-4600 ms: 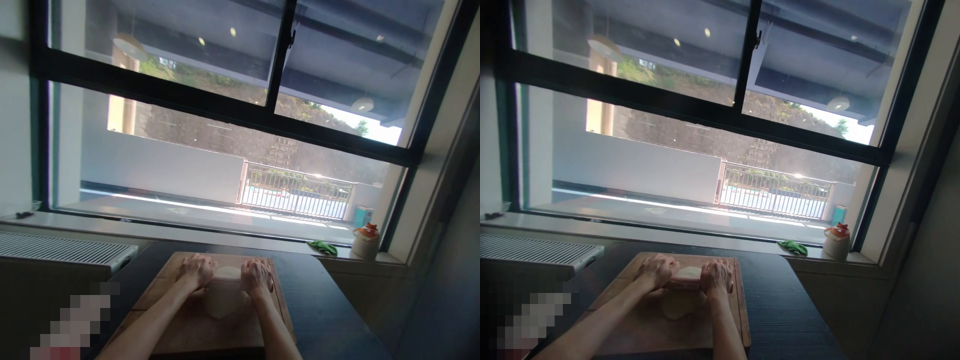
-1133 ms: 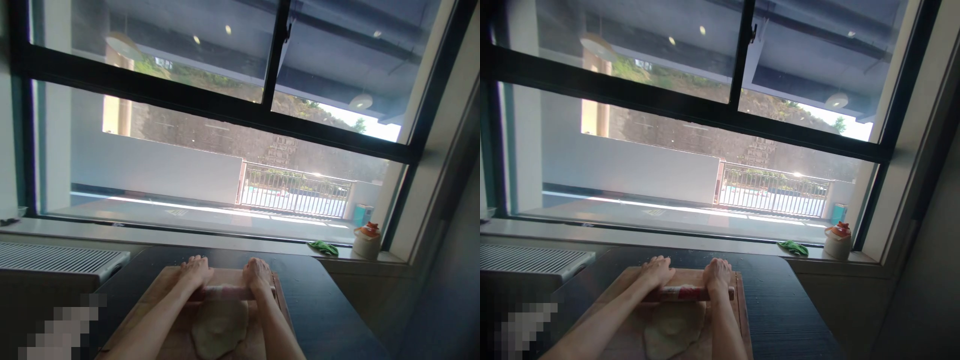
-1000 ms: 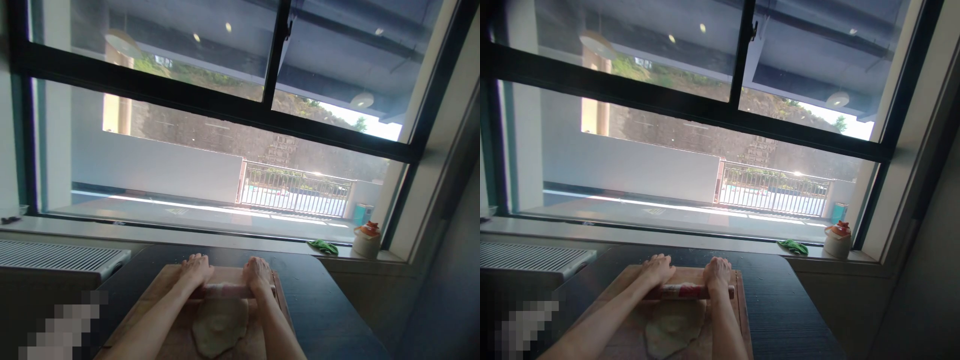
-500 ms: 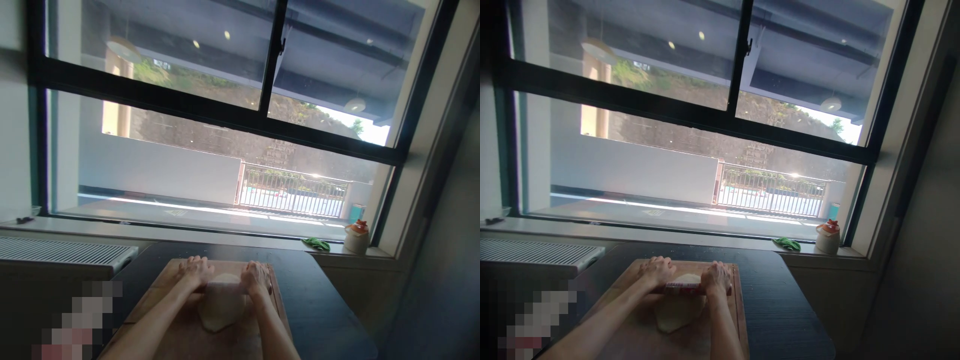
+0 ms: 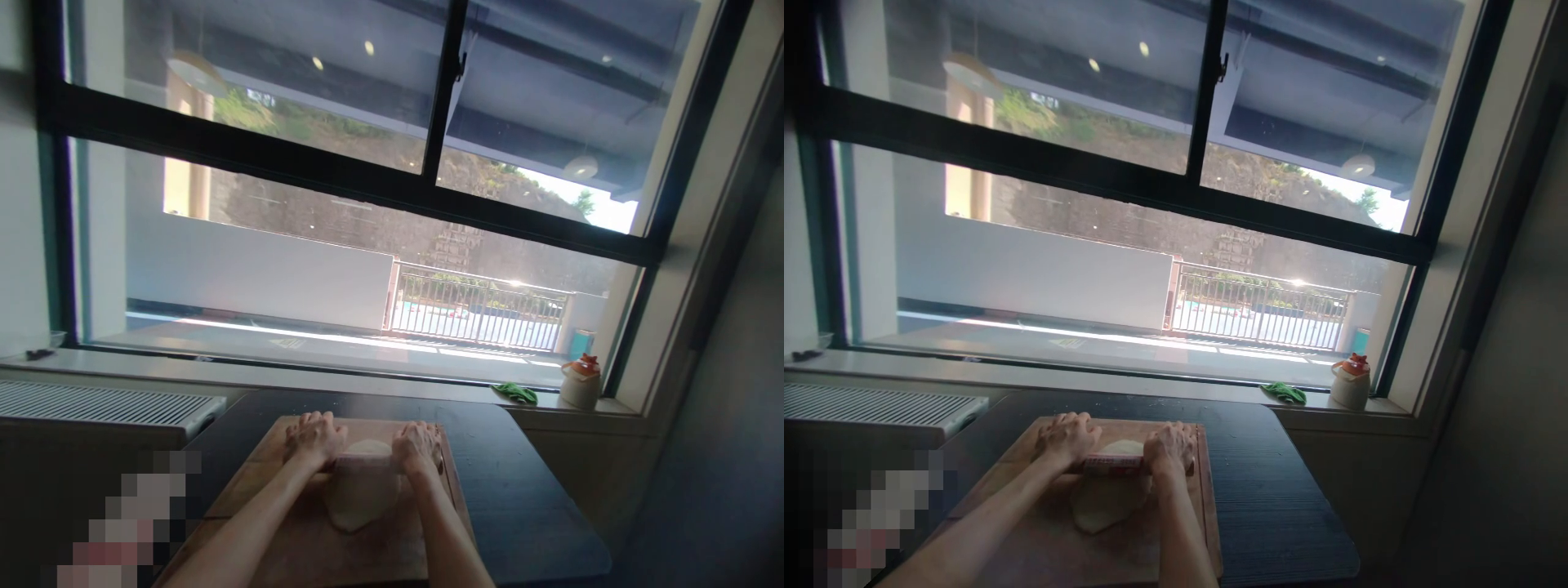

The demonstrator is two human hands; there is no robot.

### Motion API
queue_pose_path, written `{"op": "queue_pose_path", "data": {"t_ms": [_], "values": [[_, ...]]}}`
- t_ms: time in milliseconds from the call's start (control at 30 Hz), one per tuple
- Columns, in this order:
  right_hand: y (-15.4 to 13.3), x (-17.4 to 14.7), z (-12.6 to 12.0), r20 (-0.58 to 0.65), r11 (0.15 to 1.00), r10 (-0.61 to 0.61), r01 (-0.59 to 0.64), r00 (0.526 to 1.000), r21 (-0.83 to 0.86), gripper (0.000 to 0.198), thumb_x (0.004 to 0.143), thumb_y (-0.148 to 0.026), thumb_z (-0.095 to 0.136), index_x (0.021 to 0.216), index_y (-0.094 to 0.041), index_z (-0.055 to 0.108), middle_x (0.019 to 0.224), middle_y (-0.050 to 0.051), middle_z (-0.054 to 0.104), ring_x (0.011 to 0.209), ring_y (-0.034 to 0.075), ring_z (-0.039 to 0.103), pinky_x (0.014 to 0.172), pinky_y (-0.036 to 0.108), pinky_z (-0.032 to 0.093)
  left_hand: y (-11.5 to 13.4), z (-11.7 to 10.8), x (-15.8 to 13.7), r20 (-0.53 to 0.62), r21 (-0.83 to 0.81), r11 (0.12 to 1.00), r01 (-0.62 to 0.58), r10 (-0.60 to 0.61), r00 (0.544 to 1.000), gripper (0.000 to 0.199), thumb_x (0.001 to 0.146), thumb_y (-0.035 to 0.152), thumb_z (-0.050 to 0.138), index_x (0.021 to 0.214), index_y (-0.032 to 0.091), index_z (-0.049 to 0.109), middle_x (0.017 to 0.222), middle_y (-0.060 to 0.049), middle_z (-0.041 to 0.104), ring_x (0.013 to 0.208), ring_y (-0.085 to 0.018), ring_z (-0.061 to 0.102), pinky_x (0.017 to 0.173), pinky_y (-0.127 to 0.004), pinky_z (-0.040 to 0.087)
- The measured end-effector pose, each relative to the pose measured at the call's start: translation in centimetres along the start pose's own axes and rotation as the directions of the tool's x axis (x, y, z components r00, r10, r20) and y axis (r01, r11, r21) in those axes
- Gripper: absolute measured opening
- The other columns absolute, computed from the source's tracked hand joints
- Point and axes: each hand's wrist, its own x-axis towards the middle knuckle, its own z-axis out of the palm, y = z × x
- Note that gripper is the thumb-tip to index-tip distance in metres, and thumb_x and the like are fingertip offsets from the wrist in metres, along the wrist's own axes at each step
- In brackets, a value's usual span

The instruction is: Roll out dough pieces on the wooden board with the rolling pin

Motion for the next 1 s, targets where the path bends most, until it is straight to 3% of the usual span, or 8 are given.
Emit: {"op": "queue_pose_path", "data": {"t_ms": [200,433,633,800,1000], "values": [[0.0,1.9,0.1,0.076,1.000,-0.016,0.017,0.997,-0.022,0.029,0.084,-0.032,0.045,0.088,-0.018,0.071,0.096,0.013,0.067,0.093,0.027,0.060,0.081,0.035,0.042,0.3,0.2,1.3,0.035,-0.035,0.999,0.029,-0.028,0.999,0.038,0.077,0.041,0.040,0.096,0.018,0.064,0.109,-0.015,0.064,0.109,-0.031,0.052,0.088,-0.047,0.039],[0.1,4.7,0.8,0.111,0.997,-0.070,0.073,0.991,-0.029,0.032,0.085,-0.032,0.043,0.093,-0.015,0.069,0.097,0.014,0.066,0.083,0.022,0.061,0.069,0.030,0.042,0.4,1.4,3.6,-0.007,-0.023,1.000,0.002,-0.002,1.000,0.036,0.077,0.037,0.041,0.097,0.017,0.062,0.108,-0.014,0.064,0.108,-0.030,0.051,0.088,-0.045,0.039],[-0.2,6.3,1.6,0.109,0.992,-0.126,0.128,0.986,-0.014,0.029,0.083,-0.030,0.046,0.093,-0.016,0.069,0.098,0.014,0.066,0.086,0.022,0.059,0.073,0.031,0.041,0.8,2.1,5.1,-0.096,0.012,0.996,-0.085,0.085,0.992,0.029,0.077,0.032,0.042,0.091,0.016,0.063,0.101,-0.014,0.064,0.104,-0.029,0.052,0.088,-0.042,0.038],[-0.5,5.9,1.5,0.114,0.988,-0.155,0.155,0.981,0.006,0.024,0.079,-0.029,0.051,0.090,-0.018,0.069,0.097,0.011,0.067,0.087,0.021,0.059,0.075,0.030,0.041,1.0,1.9,5.1,-0.112,0.004,0.993,-0.114,0.114,0.987,0.027,0.078,0.030,0.042,0.090,0.017,0.063,0.100,-0.012,0.064,0.104,-0.028,0.052,0.088,-0.040,0.037],[-0.4,3.6,0.5,0.084,0.993,-0.119,0.117,0.989,0.021,0.026,0.080,-0.027,0.046,0.091,-0.020,0.069,0.100,0.010,0.066,0.094,0.024,0.059,0.079,0.033,0.042,1.1,0.8,3.3,-0.141,-0.077,0.968,-0.239,0.227,0.964,0.030,0.079,0.032,0.045,0.100,0.019,0.063,0.099,-0.010,0.066,0.103,-0.025,0.053,0.089,-0.036,0.036]]}}
